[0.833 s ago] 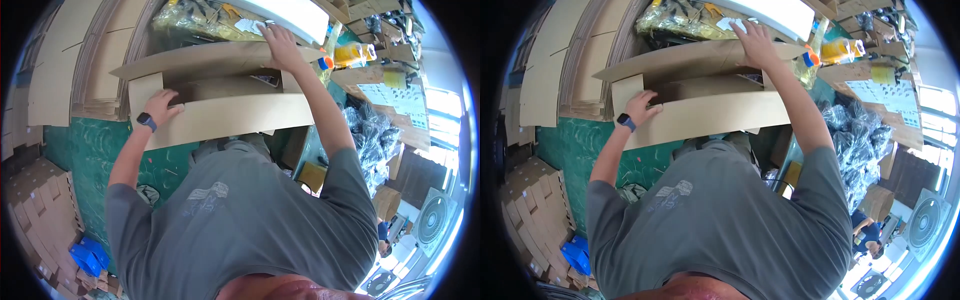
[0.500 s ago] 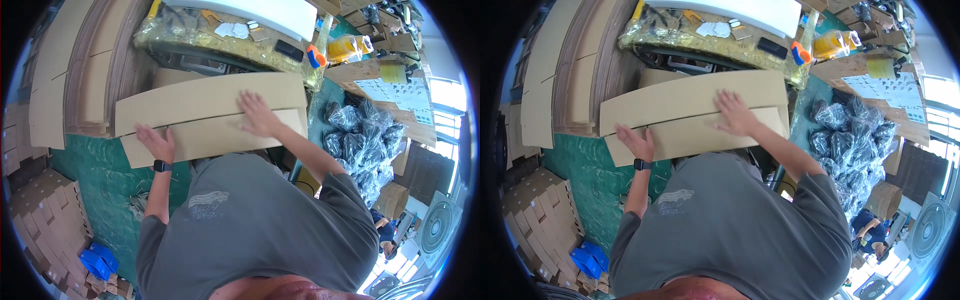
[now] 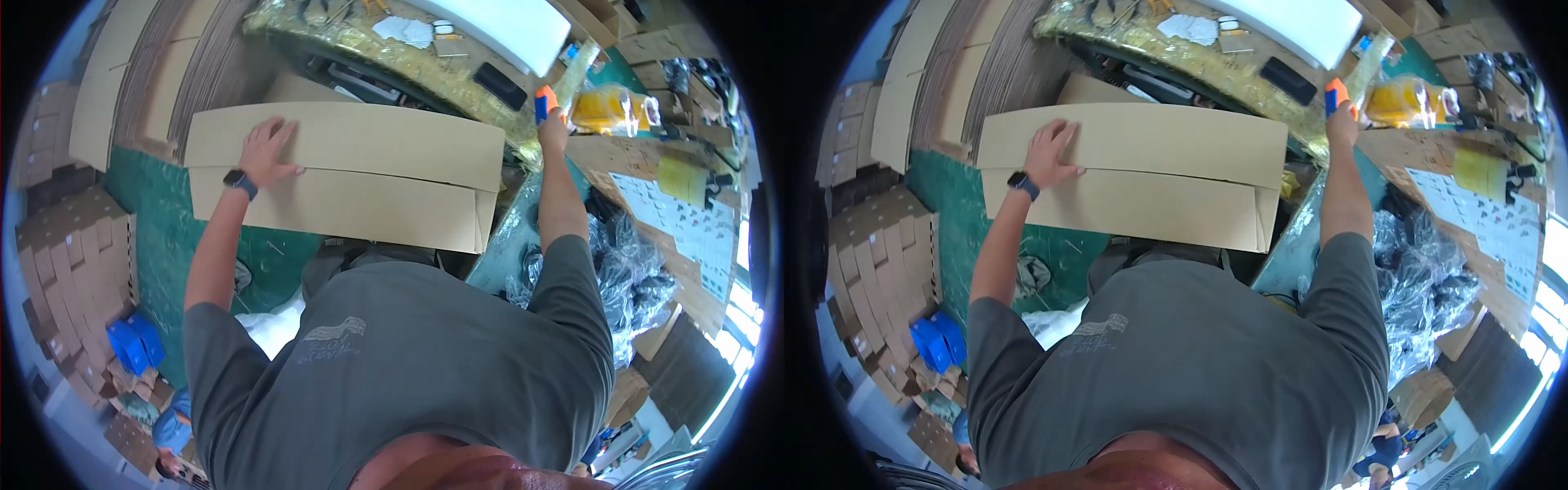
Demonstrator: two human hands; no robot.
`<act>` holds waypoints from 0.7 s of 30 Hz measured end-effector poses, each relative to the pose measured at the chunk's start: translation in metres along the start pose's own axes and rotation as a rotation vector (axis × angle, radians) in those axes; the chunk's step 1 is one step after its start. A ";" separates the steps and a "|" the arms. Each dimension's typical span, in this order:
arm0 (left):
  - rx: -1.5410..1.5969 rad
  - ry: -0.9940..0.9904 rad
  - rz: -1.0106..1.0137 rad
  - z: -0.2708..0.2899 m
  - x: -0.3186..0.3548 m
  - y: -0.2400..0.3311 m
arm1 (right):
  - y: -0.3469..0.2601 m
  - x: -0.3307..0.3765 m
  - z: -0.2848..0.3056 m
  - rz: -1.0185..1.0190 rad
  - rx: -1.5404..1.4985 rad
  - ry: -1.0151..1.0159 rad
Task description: Packing bicycle seats into cardboard boxes, applying foam protection, and sealing with tape.
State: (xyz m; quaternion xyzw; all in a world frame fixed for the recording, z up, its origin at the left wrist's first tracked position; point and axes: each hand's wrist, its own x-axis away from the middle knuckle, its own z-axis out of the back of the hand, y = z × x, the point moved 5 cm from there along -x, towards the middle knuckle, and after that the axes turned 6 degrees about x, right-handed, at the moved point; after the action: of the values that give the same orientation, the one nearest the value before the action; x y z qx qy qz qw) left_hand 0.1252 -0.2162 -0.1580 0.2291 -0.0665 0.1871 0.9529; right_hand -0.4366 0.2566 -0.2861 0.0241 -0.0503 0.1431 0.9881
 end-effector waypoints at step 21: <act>0.115 -0.037 -0.269 -0.005 -0.018 -0.038 | -0.531 0.121 0.055 -0.002 -0.386 -1.298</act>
State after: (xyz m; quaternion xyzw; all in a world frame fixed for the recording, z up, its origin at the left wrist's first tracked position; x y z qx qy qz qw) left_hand 0.1231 -0.2517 -0.1818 0.2936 -0.0417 0.0569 0.9533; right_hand -0.1752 -0.2213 -0.2363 -0.0717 -0.6580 0.0873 0.7445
